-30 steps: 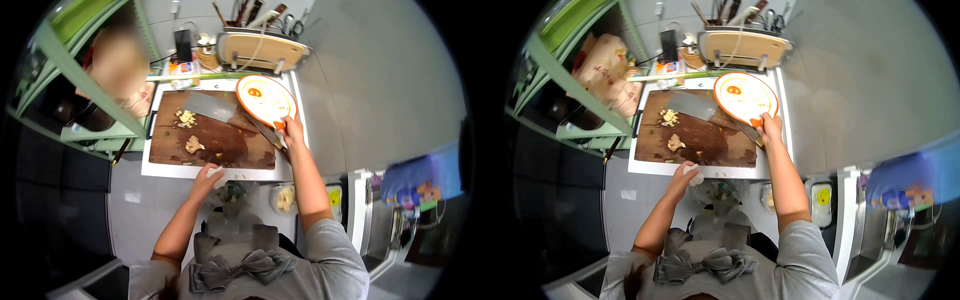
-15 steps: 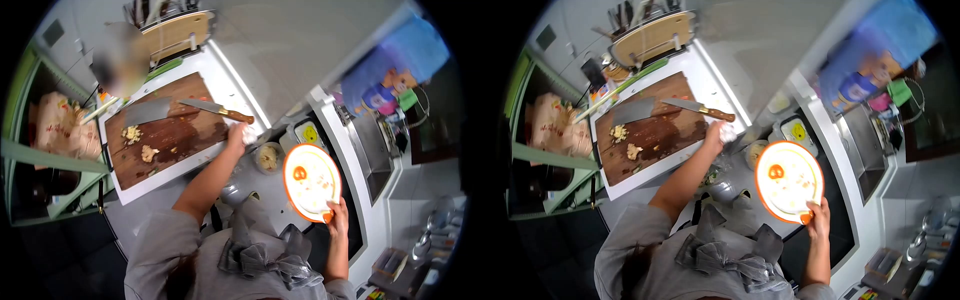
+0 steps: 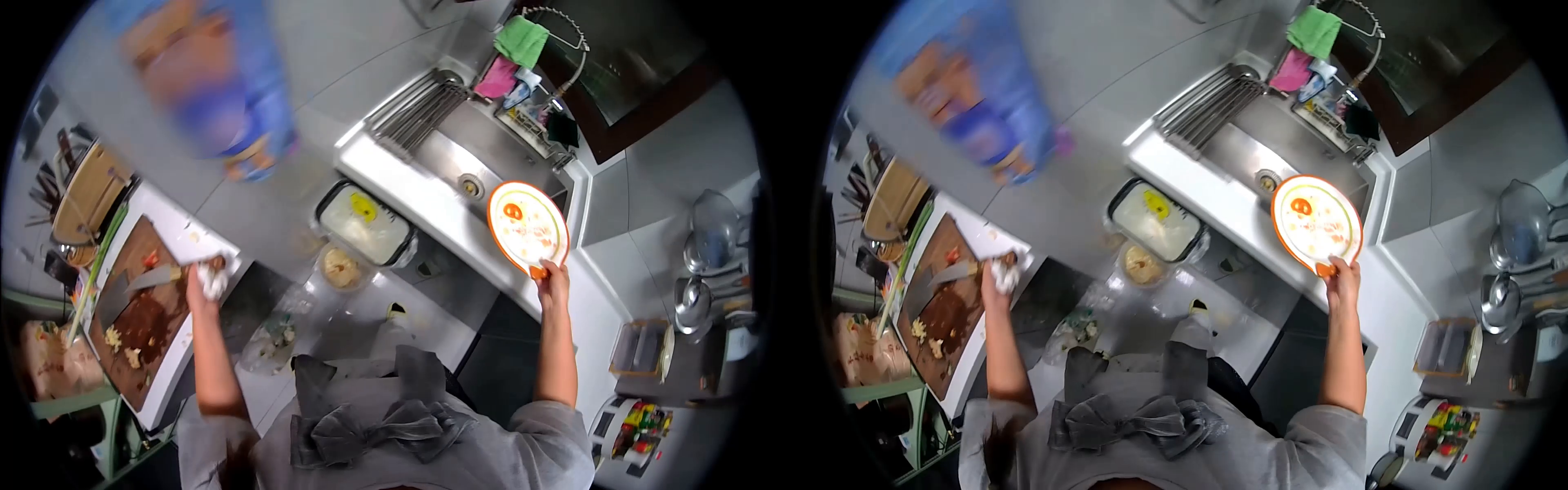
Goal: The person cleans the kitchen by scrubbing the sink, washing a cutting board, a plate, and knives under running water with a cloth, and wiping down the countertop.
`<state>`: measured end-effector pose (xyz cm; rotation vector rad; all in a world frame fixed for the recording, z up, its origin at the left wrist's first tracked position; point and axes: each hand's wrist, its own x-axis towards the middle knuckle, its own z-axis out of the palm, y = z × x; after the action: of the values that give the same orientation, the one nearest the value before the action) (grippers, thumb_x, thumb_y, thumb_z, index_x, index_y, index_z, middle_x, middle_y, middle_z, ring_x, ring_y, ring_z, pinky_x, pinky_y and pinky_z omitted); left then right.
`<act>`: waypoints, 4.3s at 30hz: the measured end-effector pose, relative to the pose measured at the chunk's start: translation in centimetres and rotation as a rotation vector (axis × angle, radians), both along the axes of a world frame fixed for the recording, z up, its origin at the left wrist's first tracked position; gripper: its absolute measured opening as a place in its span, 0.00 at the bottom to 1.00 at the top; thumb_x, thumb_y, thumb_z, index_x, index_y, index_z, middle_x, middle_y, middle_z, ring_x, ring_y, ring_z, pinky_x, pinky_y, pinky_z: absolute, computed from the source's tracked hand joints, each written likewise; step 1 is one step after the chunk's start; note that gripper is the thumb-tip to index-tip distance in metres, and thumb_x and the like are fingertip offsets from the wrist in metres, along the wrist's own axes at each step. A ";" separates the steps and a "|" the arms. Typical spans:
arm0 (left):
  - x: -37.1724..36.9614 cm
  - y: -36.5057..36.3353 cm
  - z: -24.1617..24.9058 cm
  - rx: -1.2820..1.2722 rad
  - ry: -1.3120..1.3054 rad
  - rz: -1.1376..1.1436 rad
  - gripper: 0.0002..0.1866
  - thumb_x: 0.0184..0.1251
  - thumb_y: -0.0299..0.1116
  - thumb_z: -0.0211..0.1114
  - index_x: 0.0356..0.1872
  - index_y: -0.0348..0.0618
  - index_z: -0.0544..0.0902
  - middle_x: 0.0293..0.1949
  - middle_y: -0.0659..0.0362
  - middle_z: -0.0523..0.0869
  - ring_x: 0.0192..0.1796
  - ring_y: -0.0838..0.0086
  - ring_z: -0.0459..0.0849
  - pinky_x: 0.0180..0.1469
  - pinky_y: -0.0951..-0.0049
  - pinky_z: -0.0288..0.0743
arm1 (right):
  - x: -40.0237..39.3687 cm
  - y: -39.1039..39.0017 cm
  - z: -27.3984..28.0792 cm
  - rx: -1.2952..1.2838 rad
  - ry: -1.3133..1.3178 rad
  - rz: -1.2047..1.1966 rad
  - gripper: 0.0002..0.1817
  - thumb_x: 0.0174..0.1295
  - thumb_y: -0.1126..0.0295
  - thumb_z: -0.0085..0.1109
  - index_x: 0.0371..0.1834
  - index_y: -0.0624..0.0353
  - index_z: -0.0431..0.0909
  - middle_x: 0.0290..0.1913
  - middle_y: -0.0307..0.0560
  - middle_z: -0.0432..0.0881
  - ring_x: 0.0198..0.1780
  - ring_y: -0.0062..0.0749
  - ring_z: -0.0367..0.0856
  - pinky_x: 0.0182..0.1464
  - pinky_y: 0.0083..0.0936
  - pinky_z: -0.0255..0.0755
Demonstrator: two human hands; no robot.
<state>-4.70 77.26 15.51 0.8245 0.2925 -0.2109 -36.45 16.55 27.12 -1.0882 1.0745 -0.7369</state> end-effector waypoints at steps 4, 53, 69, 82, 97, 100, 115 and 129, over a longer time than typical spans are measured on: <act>-10.1 -5.5 4.8 0.287 0.162 0.040 0.12 0.63 0.41 0.57 0.38 0.43 0.73 0.33 0.60 0.78 0.36 0.74 0.77 0.39 0.72 0.73 | 6.7 -12.0 -5.7 0.074 0.046 0.093 0.12 0.48 0.80 0.57 0.35 0.61 0.66 0.26 0.41 0.73 0.20 0.23 0.74 0.13 0.16 0.70; -4.7 -50.8 8.0 0.147 0.187 -0.739 0.32 0.65 0.57 0.44 0.63 0.48 0.55 0.56 0.55 0.70 0.57 0.69 0.71 0.52 0.59 0.71 | 22.6 -6.4 -6.9 0.057 -0.147 0.826 0.25 0.55 0.70 0.57 0.56 0.63 0.64 0.57 0.51 0.67 0.58 0.40 0.66 0.58 0.34 0.61; -14.0 -22.9 5.0 -0.021 0.336 -0.134 0.18 0.64 0.45 0.54 0.50 0.46 0.70 0.39 0.60 0.80 0.37 0.73 0.83 0.39 0.69 0.81 | 20.5 19.5 -2.8 -0.640 -0.317 1.753 0.25 0.55 0.73 0.54 0.58 0.64 0.63 0.58 0.55 0.68 0.59 0.44 0.67 0.60 0.35 0.59; -20.2 12.0 4.4 0.232 0.291 0.577 0.13 0.62 0.43 0.55 0.38 0.43 0.76 0.29 0.59 0.80 0.30 0.73 0.80 0.32 0.76 0.74 | 32.5 62.2 -2.4 -1.590 -0.756 1.682 0.21 0.50 0.79 0.53 0.50 0.68 0.66 0.48 0.65 0.72 0.51 0.54 0.71 0.55 0.39 0.64; -11.1 26.7 5.9 1.792 0.410 0.202 0.25 0.50 0.43 0.65 0.50 0.45 0.73 0.47 0.51 0.73 0.46 0.56 0.78 0.46 0.58 0.72 | 34.1 68.0 -2.3 -1.802 0.092 1.669 0.12 0.49 0.71 0.54 0.38 0.59 0.74 0.31 0.56 0.80 0.35 0.50 0.79 0.39 0.39 0.73; -11.8 26.6 6.8 1.720 0.377 0.244 0.24 0.50 0.44 0.65 0.45 0.41 0.76 0.41 0.50 0.77 0.45 0.54 0.78 0.46 0.59 0.72 | 30.3 60.6 -1.7 -1.620 -0.076 1.549 0.10 0.45 0.72 0.58 0.32 0.57 0.72 0.28 0.54 0.78 0.31 0.52 0.77 0.33 0.42 0.70; -12.0 -6.6 8.5 0.976 -0.582 -0.585 0.26 0.45 0.29 0.71 0.49 0.38 0.74 0.40 0.53 0.82 0.41 0.71 0.81 0.43 0.74 0.72 | 1.0 14.3 1.8 -1.426 0.507 0.504 0.08 0.35 0.79 0.57 0.19 0.60 0.68 0.20 0.51 0.72 0.22 0.48 0.73 0.24 0.33 0.68; -1.3 -39.9 18.1 0.871 -0.731 -0.542 0.31 0.53 0.37 0.68 0.57 0.33 0.68 0.49 0.50 0.78 0.53 0.70 0.75 0.54 0.72 0.66 | 15.6 -14.7 -13.7 -1.051 1.162 0.915 0.21 0.54 0.54 0.55 0.42 0.60 0.73 0.43 0.54 0.78 0.45 0.47 0.77 0.47 0.39 0.71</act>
<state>-5.97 37.39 33.62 1.7689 -0.5893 -0.2717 -20.85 1.87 13.43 -2.8487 0.8577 0.2635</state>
